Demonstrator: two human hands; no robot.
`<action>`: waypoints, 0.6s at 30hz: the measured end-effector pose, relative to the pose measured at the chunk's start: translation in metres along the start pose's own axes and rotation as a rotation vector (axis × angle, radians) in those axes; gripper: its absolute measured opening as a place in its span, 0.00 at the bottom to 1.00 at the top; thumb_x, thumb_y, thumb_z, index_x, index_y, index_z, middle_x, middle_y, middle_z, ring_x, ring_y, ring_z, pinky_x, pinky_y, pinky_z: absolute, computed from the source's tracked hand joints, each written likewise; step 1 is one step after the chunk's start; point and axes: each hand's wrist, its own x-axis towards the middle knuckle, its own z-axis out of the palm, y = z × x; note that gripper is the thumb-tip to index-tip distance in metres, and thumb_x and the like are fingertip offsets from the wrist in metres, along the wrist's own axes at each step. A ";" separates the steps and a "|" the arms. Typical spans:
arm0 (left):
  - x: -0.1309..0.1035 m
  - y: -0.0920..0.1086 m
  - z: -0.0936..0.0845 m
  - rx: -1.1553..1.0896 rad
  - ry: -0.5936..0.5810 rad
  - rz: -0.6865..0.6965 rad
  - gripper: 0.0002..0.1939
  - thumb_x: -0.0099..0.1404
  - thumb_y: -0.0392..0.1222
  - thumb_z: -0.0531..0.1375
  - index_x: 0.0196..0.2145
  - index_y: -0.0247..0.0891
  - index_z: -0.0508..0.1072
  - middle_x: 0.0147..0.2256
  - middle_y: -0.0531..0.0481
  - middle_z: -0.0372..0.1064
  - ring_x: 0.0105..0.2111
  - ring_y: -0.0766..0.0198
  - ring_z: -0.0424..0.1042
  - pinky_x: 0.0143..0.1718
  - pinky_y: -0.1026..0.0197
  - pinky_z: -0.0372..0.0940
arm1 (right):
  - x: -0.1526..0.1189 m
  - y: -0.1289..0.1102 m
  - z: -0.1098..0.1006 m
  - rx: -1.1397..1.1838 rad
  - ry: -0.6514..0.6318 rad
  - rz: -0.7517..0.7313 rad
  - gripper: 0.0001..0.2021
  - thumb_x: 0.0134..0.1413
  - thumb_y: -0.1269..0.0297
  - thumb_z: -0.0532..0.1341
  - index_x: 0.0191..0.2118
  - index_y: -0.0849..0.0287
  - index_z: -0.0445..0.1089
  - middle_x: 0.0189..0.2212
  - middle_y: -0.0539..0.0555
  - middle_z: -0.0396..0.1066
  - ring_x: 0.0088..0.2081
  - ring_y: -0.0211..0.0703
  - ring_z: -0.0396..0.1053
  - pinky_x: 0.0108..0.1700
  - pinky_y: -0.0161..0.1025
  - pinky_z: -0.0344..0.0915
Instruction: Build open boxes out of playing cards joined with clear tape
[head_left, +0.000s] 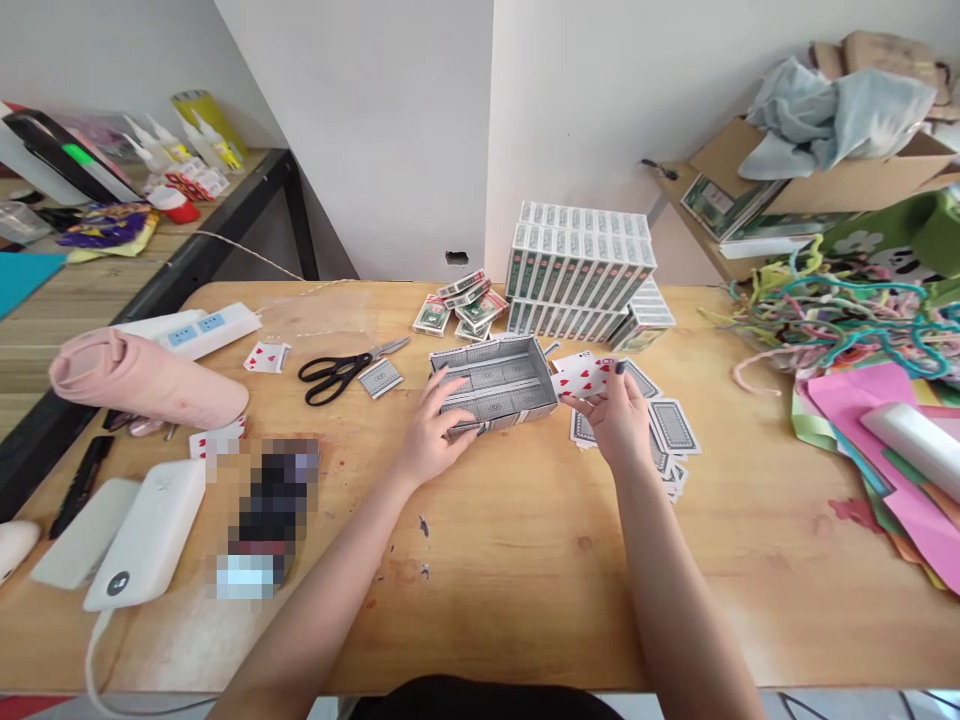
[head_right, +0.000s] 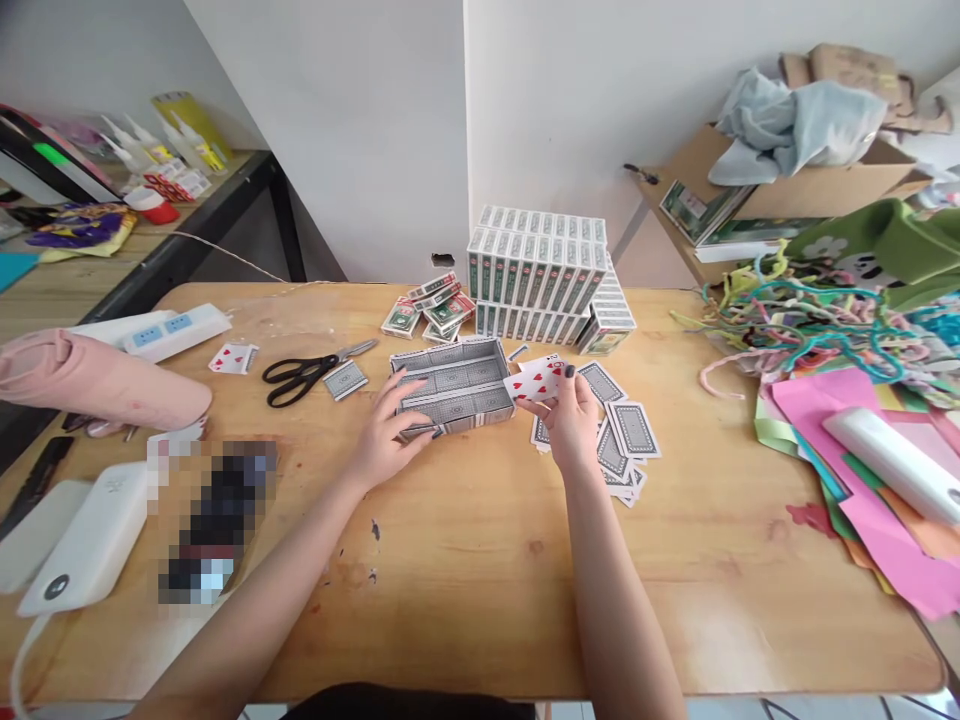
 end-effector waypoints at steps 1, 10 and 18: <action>-0.002 0.000 -0.002 0.020 0.013 -0.013 0.06 0.58 0.42 0.62 0.34 0.40 0.73 0.56 0.43 0.58 0.63 0.48 0.48 0.60 0.40 0.52 | -0.002 0.000 -0.001 0.037 -0.001 0.004 0.19 0.42 0.44 0.67 0.31 0.54 0.67 0.23 0.44 0.71 0.26 0.36 0.72 0.43 0.48 0.75; -0.019 -0.007 -0.007 0.011 0.005 -0.229 0.13 0.55 0.44 0.64 0.38 0.40 0.72 0.37 0.48 0.51 0.41 0.58 0.59 0.45 0.54 0.63 | -0.029 -0.004 -0.019 0.089 -0.162 0.070 0.07 0.43 0.62 0.68 0.26 0.54 0.69 0.34 0.48 0.77 0.48 0.45 0.72 0.58 0.48 0.62; -0.022 -0.011 -0.005 -0.125 -0.087 -0.196 0.10 0.65 0.45 0.54 0.29 0.39 0.68 0.27 0.54 0.56 0.25 0.68 0.61 0.28 0.65 0.60 | -0.047 0.000 -0.004 -0.097 -0.255 0.049 0.27 0.35 0.71 0.72 0.47 0.50 0.71 0.53 0.53 0.70 0.57 0.46 0.64 0.58 0.44 0.62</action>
